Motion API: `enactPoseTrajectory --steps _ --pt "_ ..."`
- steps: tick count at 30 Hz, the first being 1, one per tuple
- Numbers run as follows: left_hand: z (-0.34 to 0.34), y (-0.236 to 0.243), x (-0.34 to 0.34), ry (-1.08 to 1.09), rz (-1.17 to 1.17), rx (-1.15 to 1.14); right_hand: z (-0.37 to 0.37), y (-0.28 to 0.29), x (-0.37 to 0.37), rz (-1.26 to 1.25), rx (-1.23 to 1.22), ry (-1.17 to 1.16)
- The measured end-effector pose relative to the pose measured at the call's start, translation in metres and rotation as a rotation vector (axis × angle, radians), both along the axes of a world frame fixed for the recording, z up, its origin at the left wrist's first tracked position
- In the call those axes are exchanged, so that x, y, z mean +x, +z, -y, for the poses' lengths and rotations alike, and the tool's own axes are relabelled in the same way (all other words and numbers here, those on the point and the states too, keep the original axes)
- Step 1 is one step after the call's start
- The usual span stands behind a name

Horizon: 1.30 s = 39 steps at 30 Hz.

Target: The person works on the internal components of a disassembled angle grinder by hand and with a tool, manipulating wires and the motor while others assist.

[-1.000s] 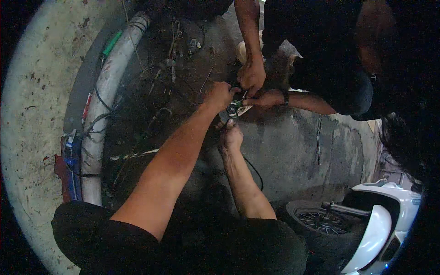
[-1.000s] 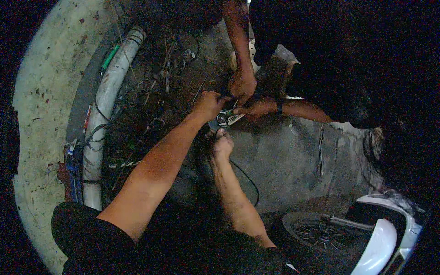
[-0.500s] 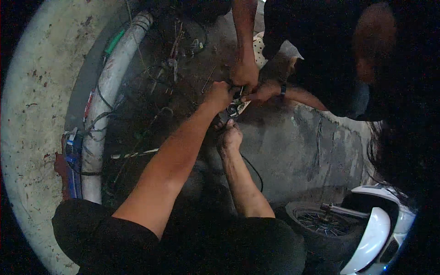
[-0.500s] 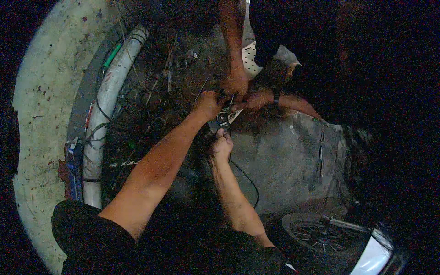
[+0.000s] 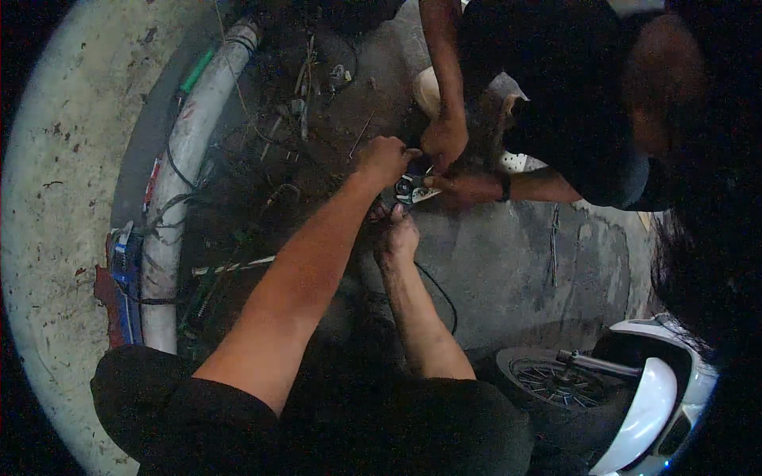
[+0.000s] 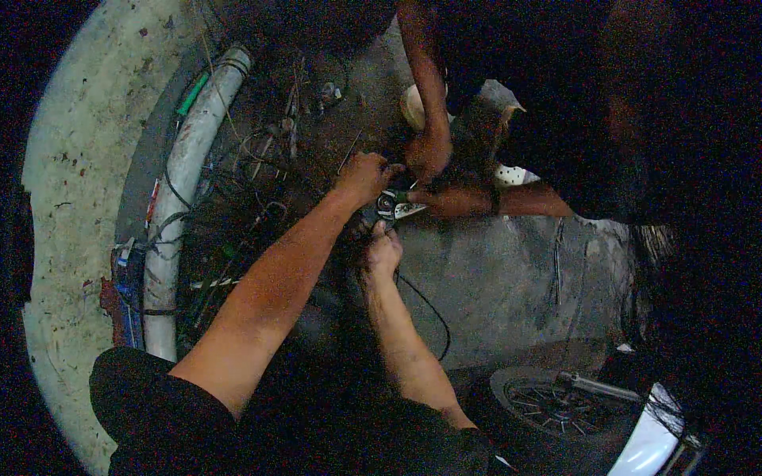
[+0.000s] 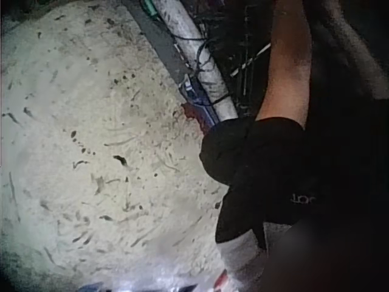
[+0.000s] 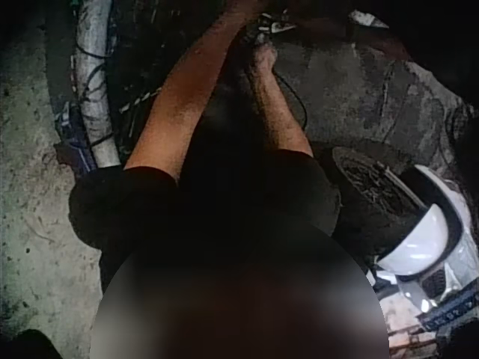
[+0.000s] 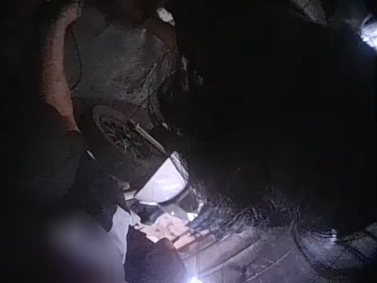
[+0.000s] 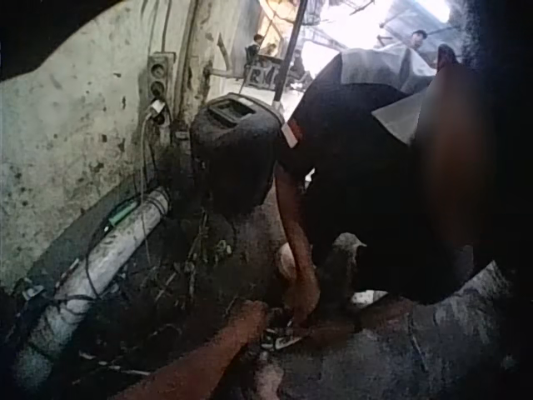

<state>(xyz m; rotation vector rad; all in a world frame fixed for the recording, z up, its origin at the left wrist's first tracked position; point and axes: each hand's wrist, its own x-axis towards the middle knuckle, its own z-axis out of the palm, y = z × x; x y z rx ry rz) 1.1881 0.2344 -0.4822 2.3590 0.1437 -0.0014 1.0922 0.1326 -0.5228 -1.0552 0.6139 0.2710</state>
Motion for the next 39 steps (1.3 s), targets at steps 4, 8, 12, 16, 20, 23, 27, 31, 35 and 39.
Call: enactPoseTrajectory --steps 4,8,12,16,20,23,27,31,35,39 --pt "-0.001 -0.006 -0.002 0.027 0.089 -0.005 0.004 -0.002 -0.002 0.006 0.028 0.05" --pt "0.001 0.013 -0.002 -0.018 -0.07 0.024 0.004 -0.004 -0.001 0.053 0.13 -0.024" --pt "0.002 0.008 -0.002 0.011 -0.054 0.023 0.003 -0.001 -0.006 0.085 0.086 0.003" --pt "0.007 0.0 0.002 0.019 -0.043 0.053 0.008 -0.006 -0.006 0.12 0.134 0.038" --pt "0.008 0.004 0.003 -0.017 -0.063 0.054 0.011 -0.005 -0.007 0.146 0.167 0.058" --pt "0.004 0.005 -0.001 0.001 -0.084 0.028 0.008 0.021 -0.011 0.068 0.177 0.114" --pt "0.007 0.013 -0.001 0.001 -0.121 0.014 0.018 0.024 -0.01 0.038 0.043 0.187" --pt "0.0 0.011 -0.003 -0.008 -0.137 0.004 0.014 0.027 -0.019 0.032 0.179 0.181" --pt "-0.008 -0.007 -0.001 -0.028 -0.136 0.006 0.024 -0.006 -0.011 0.024 0.22 0.238" --pt "0.023 0.03 0.01 -0.061 -0.165 -0.115 0.069 -0.029 0.019 -0.008 0.157 0.174"
